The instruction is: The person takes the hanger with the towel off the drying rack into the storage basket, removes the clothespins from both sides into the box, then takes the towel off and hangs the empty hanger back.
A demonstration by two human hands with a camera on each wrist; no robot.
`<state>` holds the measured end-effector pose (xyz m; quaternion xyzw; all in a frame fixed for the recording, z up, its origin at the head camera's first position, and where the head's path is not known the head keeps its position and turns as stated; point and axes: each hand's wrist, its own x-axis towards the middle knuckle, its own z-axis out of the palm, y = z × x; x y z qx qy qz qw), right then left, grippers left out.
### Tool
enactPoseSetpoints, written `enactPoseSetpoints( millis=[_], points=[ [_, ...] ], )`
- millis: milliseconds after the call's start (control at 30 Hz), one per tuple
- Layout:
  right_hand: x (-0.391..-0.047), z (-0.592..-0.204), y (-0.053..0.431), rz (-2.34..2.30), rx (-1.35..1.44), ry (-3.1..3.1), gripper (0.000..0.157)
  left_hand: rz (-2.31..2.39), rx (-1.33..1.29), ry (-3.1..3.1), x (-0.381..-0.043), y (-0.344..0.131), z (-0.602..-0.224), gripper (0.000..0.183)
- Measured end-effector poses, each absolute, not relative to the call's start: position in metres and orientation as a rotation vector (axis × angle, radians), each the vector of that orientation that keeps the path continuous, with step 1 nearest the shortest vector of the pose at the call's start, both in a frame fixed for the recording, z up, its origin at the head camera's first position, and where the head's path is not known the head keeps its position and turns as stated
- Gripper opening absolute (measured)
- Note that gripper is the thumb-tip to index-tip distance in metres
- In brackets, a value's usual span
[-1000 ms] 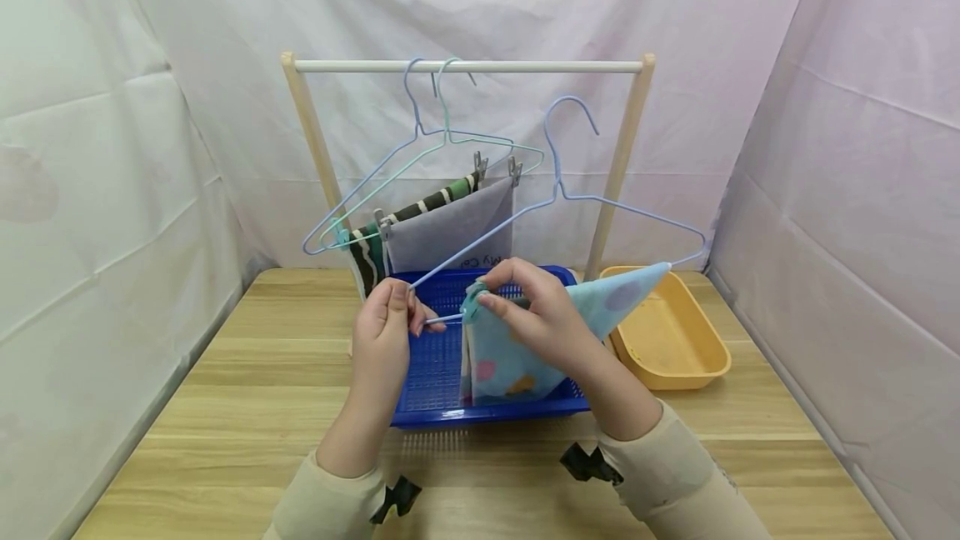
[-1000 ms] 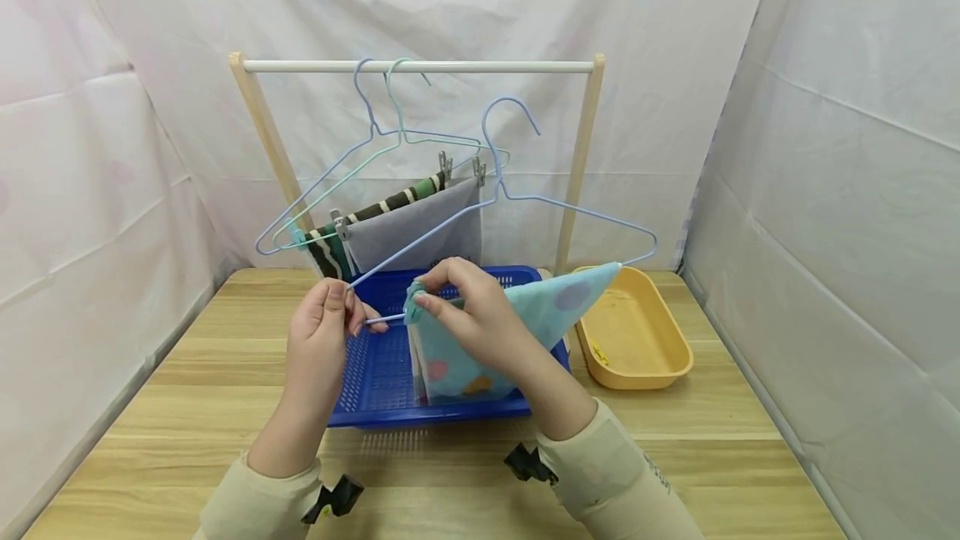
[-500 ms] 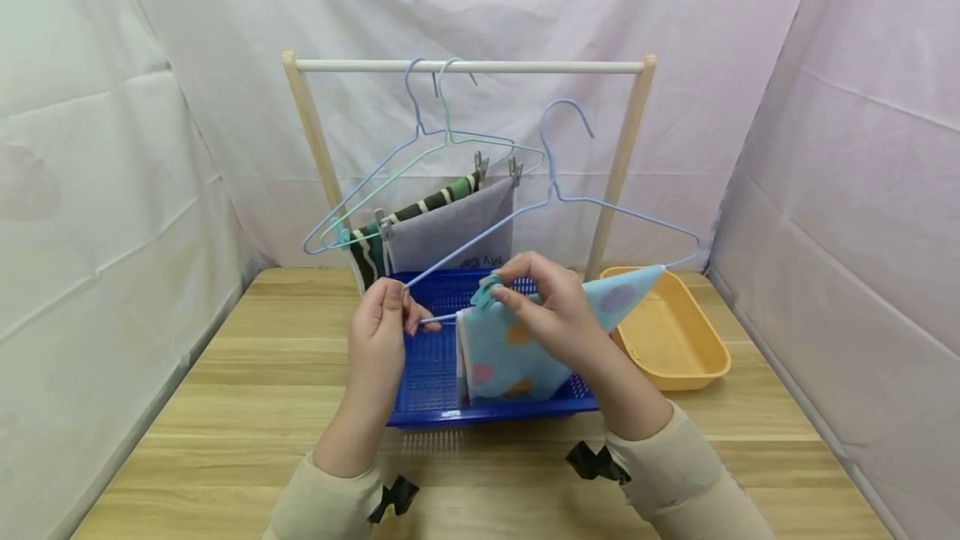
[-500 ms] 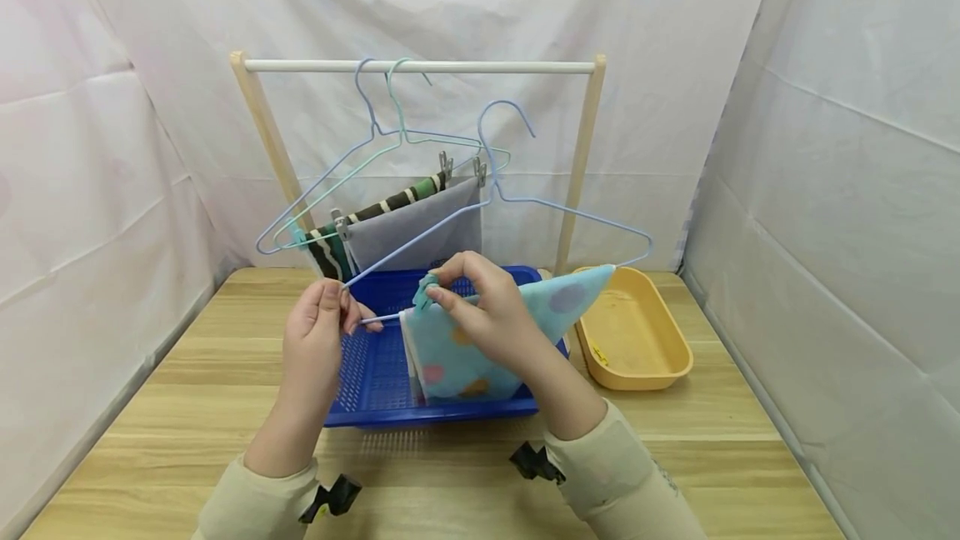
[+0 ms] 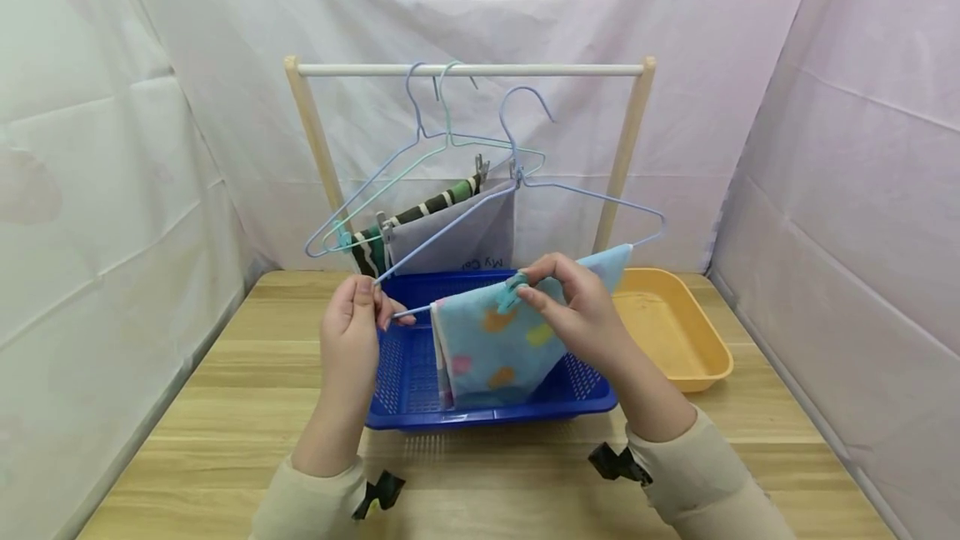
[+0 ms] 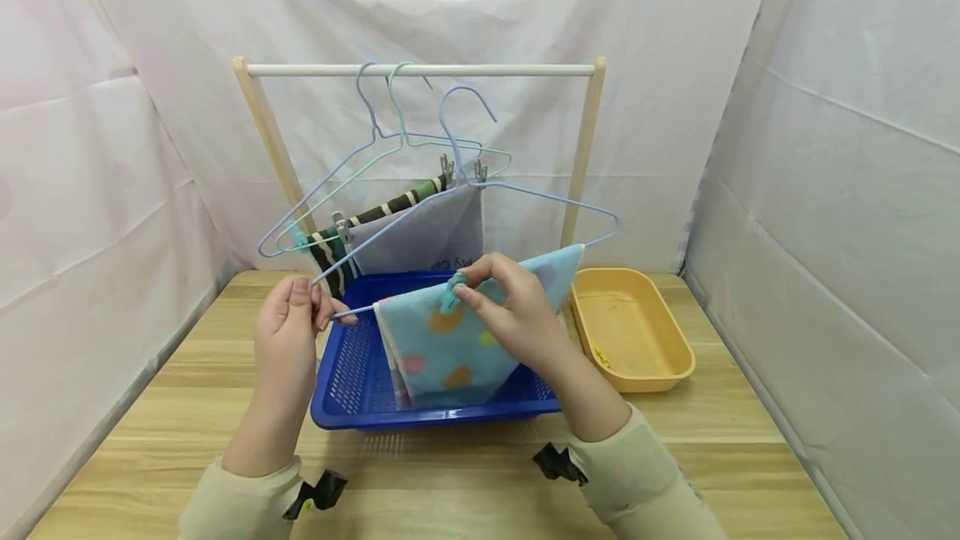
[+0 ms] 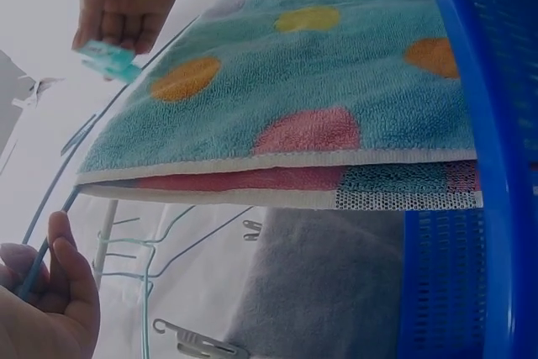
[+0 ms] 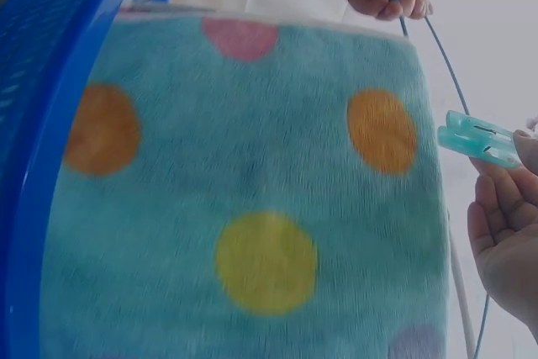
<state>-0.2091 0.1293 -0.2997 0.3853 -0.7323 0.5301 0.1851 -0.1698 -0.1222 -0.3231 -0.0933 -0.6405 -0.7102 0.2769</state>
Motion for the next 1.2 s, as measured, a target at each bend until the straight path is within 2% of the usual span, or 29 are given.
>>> enactPoseSetpoints(
  millis=[433,1200],
  points=[
    [-0.211,-0.308,0.166,1.304,0.820,-2.266,0.009,-1.924,-0.243,-1.737,-0.167,-0.134,-0.320,0.038],
    [-0.226,-0.331,0.224,1.131,0.689,-2.355,0.007,-1.915,-0.201,-1.710,-0.167,-0.142,-0.320,0.038]
  ],
)
